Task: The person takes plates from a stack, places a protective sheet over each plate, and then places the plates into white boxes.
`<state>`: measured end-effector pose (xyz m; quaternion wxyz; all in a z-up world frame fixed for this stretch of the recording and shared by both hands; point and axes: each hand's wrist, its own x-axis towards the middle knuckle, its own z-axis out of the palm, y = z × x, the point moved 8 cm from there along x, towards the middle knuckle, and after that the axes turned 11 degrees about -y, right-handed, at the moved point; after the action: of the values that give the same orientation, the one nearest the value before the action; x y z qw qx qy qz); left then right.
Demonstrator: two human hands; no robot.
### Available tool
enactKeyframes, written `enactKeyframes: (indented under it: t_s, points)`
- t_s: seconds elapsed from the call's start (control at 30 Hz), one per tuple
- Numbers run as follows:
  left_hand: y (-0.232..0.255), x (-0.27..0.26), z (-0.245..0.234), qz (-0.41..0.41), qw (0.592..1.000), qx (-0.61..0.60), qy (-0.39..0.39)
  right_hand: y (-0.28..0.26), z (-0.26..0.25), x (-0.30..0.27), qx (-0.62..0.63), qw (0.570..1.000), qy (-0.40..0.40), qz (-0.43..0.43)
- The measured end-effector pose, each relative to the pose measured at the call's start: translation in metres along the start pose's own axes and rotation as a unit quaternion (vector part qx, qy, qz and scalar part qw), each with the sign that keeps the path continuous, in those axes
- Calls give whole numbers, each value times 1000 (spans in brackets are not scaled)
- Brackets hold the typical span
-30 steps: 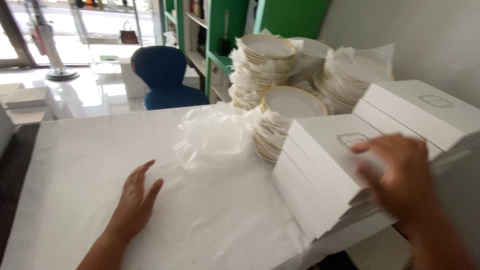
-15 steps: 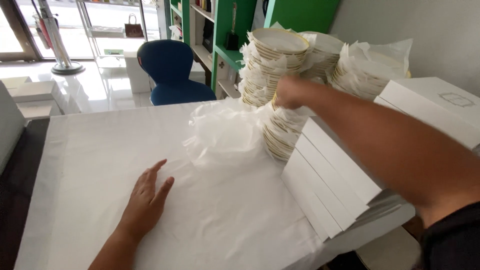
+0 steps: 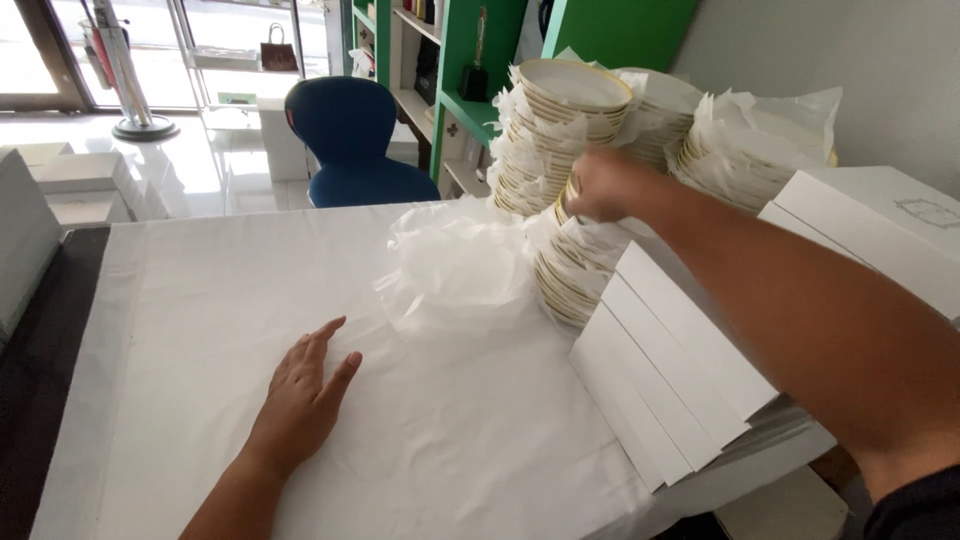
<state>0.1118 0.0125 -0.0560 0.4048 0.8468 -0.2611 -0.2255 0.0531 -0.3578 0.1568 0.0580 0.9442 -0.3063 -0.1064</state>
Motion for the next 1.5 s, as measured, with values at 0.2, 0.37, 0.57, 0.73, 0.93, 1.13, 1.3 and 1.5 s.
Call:
enactKeyframes:
  t_s: [0.2,0.37,0.57,0.73,0.93,1.13,1.3,1.5]
  points:
    - [4,-4,-1,-4,1000,2,-6,-7,22,2,-94,995,-7,35]
    - [2,-2,0,4,1000,6,-7,6,20,26,-55,998,-9,13]
    - [0,3,2,2,1000,17,-11,40,-29,12,-43,996,11,84]
    - [-1,3,2,4,1000,9,-10,82,-51,16,68,991,94,65]
    - [4,-5,-2,0,1000,-15,-4,119,-82,10,132,913,373,-93]
    - [17,-15,-13,13,993,-114,12,43,-112,-133,171,803,488,-298]
    - [24,-12,-24,132,947,-292,8,-28,-81,-228,133,815,464,-320]
    - [12,-9,-13,183,819,-482,-250,-119,52,-255,171,879,247,-371]
